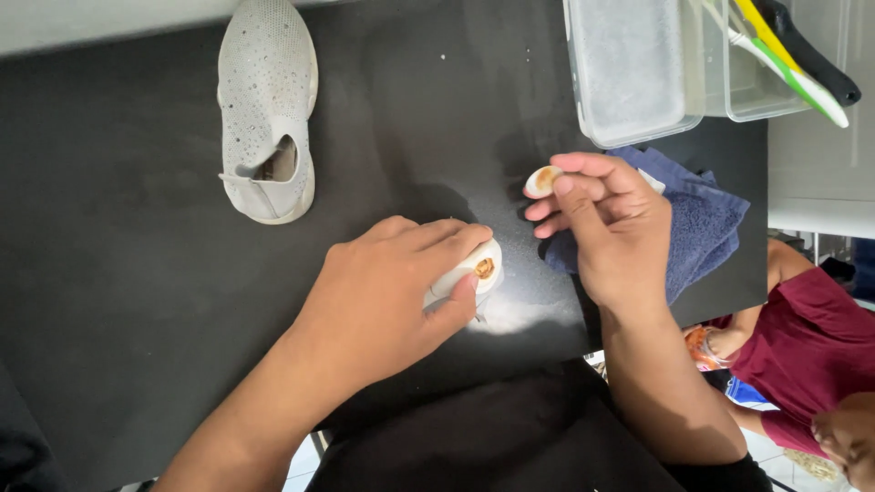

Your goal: A person is performing a detailed cleaning of white shoes using a toothbrush, a small scrub brush, and cleaning solution.

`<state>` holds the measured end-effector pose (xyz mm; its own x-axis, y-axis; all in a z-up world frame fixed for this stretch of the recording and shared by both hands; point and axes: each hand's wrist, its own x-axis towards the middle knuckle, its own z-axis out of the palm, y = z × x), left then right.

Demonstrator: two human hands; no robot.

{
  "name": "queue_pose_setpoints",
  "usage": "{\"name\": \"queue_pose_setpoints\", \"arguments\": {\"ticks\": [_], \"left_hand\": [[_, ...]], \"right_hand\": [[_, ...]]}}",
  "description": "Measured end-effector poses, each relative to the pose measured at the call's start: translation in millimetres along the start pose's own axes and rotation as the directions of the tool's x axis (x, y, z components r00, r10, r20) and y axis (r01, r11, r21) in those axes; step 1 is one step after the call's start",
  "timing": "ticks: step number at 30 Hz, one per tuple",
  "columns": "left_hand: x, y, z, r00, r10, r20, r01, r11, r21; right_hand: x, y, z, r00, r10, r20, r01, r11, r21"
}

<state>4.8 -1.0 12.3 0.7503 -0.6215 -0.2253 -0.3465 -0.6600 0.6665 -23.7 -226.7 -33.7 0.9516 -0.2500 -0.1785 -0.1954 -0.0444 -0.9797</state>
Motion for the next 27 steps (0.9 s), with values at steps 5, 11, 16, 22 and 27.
{"name": "queue_pose_setpoints", "arguments": {"ticks": [5,11,16,22,27], "left_hand": [[0,0,0,1.0,-0.018,0.011,0.018,1.0,-0.003],[-3,-3,6,0.999,0.01,-0.043,-0.011,1.0,-0.003],[-6,-2,5,0.998,0.038,-0.045,-0.037,0.999,0.024],[-9,-14,11,0.997,0.078,0.018,-0.078,0.997,0.007],[-10,-16,15,0.992,0.126,-0.006,-0.125,0.99,0.063]], "right_hand": [[-2,-8,10,1.0,-0.012,-0.002,0.012,0.988,-0.154],[5,-36,29,0.999,0.029,0.041,-0.008,0.903,-0.429],[21,-47,43,0.989,-0.14,0.047,0.147,0.889,-0.434],[-15,-49,1,0.83,-0.507,0.232,0.516,0.542,-0.663],[-34,-2,-55,0.809,-0.398,0.432,0.53,0.178,-0.829]]}}
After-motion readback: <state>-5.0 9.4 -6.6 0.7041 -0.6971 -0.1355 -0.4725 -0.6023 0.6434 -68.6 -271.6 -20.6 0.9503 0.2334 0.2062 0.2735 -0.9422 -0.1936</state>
